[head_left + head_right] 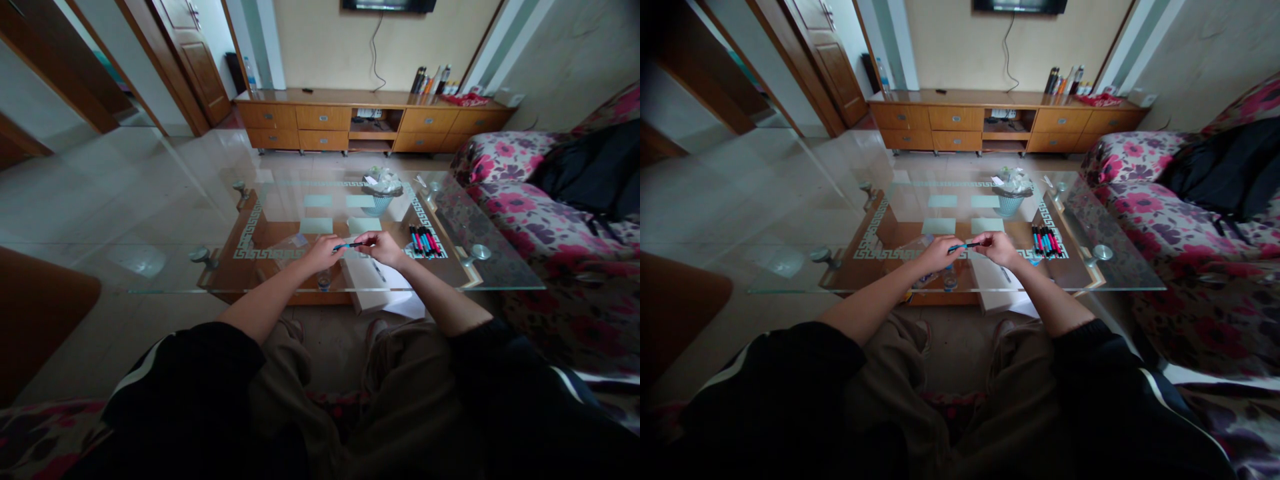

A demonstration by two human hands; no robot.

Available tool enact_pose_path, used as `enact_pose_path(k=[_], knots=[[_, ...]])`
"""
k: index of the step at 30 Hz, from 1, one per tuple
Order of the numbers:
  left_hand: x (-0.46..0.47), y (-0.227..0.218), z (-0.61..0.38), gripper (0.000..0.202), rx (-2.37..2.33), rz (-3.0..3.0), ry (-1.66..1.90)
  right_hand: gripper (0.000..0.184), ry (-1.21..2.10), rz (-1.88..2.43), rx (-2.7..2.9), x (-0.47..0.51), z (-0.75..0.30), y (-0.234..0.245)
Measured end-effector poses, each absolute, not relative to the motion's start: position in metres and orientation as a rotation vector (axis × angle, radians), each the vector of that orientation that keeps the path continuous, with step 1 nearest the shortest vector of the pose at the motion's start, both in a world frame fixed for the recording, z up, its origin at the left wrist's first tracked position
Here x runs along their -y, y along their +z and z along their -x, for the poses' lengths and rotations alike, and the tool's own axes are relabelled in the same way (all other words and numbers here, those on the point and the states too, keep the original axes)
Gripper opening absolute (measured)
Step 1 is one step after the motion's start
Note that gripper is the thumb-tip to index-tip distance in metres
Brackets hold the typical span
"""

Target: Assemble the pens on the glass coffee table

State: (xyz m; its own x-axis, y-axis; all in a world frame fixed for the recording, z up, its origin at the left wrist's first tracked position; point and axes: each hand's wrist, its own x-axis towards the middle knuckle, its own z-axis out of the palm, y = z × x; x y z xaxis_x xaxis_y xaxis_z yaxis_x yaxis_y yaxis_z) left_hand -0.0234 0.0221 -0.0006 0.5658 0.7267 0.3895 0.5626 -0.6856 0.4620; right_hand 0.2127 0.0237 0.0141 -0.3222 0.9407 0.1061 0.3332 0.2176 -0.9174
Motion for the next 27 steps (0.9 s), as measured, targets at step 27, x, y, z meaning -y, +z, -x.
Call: enact_pose_path(k=[27], knots=[[-0.0204, 0.002, 0.0272, 0.027, -1.049, -2.527, 0.755, 0.044, 1.116, 1.174, 1.981, -0.0157, -0.2097, 0.0209]])
